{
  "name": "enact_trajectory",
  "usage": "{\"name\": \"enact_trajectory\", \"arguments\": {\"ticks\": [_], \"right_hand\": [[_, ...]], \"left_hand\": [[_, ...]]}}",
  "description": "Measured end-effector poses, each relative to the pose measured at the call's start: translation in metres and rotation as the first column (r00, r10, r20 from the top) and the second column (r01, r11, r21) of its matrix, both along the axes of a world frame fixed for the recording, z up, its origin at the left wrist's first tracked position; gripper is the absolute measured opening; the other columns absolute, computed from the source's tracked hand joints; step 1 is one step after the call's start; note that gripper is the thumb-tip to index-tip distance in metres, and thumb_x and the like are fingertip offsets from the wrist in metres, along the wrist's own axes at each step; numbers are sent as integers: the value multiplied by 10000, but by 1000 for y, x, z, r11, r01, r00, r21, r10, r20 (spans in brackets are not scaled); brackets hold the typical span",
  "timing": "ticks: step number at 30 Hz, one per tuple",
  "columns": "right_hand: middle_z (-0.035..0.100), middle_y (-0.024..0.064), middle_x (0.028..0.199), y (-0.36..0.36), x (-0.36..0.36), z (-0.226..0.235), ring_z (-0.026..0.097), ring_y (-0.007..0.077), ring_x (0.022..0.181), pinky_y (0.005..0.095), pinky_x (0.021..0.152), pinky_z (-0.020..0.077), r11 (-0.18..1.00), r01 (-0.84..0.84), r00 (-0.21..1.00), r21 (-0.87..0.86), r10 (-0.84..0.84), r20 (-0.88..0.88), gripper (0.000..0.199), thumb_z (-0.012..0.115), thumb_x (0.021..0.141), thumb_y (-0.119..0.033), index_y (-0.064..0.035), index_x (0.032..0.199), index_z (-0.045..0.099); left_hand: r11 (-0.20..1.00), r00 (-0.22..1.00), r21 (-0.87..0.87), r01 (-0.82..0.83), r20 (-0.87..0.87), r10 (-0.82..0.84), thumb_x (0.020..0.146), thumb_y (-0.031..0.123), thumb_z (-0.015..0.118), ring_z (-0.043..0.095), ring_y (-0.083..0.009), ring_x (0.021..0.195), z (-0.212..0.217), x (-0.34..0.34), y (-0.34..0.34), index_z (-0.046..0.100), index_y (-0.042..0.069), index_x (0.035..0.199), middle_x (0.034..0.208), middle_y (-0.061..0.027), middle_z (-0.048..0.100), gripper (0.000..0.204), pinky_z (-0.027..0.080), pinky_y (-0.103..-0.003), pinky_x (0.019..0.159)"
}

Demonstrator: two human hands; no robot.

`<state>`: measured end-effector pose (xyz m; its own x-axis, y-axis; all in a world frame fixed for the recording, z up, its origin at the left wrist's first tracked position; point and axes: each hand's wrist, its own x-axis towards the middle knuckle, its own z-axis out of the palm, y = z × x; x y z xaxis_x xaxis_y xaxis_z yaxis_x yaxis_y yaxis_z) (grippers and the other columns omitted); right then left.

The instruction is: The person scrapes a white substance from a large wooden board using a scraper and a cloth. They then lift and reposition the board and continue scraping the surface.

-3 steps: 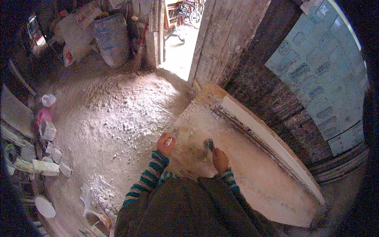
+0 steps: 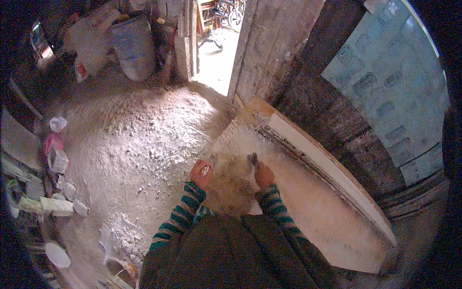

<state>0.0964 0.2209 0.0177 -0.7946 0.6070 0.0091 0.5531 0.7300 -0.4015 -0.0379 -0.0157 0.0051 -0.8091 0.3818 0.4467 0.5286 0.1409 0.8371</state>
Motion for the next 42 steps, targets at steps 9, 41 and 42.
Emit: {"name": "enact_trajectory", "arguments": {"ticks": [9, 41, 42], "right_hand": [[638, 205, 834, 16, 54, 34, 622, 397, 782, 521, 696, 486, 990, -127, 990, 54, 123, 72, 277, 479, 926, -312, -69, 919, 612], [637, 160, 812, 61, 17, 37, 627, 364, 774, 486, 674, 506, 898, -439, 879, 30, 421, 225, 251, 507, 910, -311, -94, 978, 613], [636, 161, 810, 69, 28, 37, 626, 364, 769, 488, 670, 506, 896, -444, 866, 12, 425, 265, 253, 503, 913, -315, -95, 975, 612]], "left_hand": [[998, 996, 62, 3, 88, -9, 762, -7, 642, 616, -246, 859, 10, 30, 4, 637, 47, 858, 851, -101, 626, 110, 485, -326, 789], [999, 964, 29, -42, 263, 33, 760, 33, 652, 605, -230, 824, 7, 33, 12, 646, 49, 825, 855, -89, 634, 67, 475, -334, 722], [998, 976, 54, -21, 219, 8, 757, 31, 656, 606, -228, 825, 7, 33, 13, 646, 50, 823, 854, -86, 635, 69, 474, -332, 722]]}}
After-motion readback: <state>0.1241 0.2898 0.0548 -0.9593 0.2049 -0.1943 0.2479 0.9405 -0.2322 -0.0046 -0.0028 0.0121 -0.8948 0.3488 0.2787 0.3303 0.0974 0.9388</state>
